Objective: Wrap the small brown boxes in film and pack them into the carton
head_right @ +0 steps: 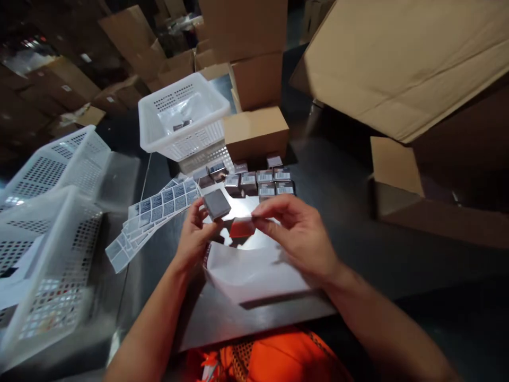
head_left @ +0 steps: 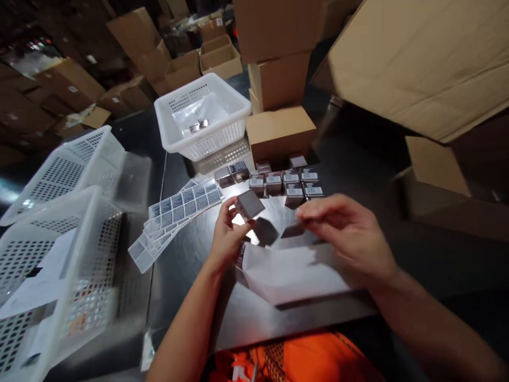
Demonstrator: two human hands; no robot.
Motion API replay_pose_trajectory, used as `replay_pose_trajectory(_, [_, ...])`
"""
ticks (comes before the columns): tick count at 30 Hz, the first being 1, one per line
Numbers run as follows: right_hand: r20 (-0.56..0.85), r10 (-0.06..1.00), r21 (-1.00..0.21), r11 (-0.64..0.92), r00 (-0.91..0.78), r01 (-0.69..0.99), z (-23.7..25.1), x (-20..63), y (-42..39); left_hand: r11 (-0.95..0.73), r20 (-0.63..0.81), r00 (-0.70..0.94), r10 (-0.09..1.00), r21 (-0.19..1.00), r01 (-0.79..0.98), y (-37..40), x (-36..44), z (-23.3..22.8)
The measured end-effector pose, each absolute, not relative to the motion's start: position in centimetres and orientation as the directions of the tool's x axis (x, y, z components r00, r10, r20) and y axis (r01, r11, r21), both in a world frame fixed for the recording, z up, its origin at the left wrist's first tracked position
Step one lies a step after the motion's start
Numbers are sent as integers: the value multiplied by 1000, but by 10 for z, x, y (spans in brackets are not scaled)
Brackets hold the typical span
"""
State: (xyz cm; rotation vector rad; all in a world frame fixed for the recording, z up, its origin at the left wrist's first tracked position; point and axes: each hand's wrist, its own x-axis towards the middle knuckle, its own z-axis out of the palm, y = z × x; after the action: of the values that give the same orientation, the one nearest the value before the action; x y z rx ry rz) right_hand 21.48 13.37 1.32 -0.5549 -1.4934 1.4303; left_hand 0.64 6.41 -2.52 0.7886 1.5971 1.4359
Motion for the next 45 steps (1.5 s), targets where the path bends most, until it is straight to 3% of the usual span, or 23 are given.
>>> replay_pose_trajectory(2, [94, 867, -982, 1, -488, -188, 12, 217, 143, 128, -171, -372, 912, 982, -138, 60, 16, -27])
replay_pose_trajectory(4, [-35, 827, -981, -135, -561, -138, 12, 216, 147, 108, -153, -299, 942, 981, -164, 55, 23, -30])
replay_pose_trajectory(9, [-109, 795, -954, -252, -596, -162, 13, 212, 137, 95, -110, -169, 979, 991, -97, 48, 26, -38])
replay_pose_trajectory(17, [-114, 818, -978, -193, -563, -82, 13, 211, 133, 85, -72, -129, 989, 992, 94, 45, 22, -36])
replay_pose_trajectory(32, [-98, 844, -986, -153, -528, -60, 12, 208, 131, 95, -72, -160, 984, 985, 142, 46, 27, -29])
replay_pose_trajectory(39, [-33, 887, -998, -51, -460, -28, 5, 208, 131, 125, -93, -186, 978, 978, 167, 45, 27, -26])
replay_pose_trajectory(42, [-64, 826, -998, -51, -560, 39, 3, 213, 137, 176, -160, -134, 978, 978, 115, 39, 32, -25])
replay_pose_trajectory(45, [-119, 632, -992, -42, -766, 119, 8, 229, 143, 255, -244, -145, 959, 965, 58, 34, 42, -25])
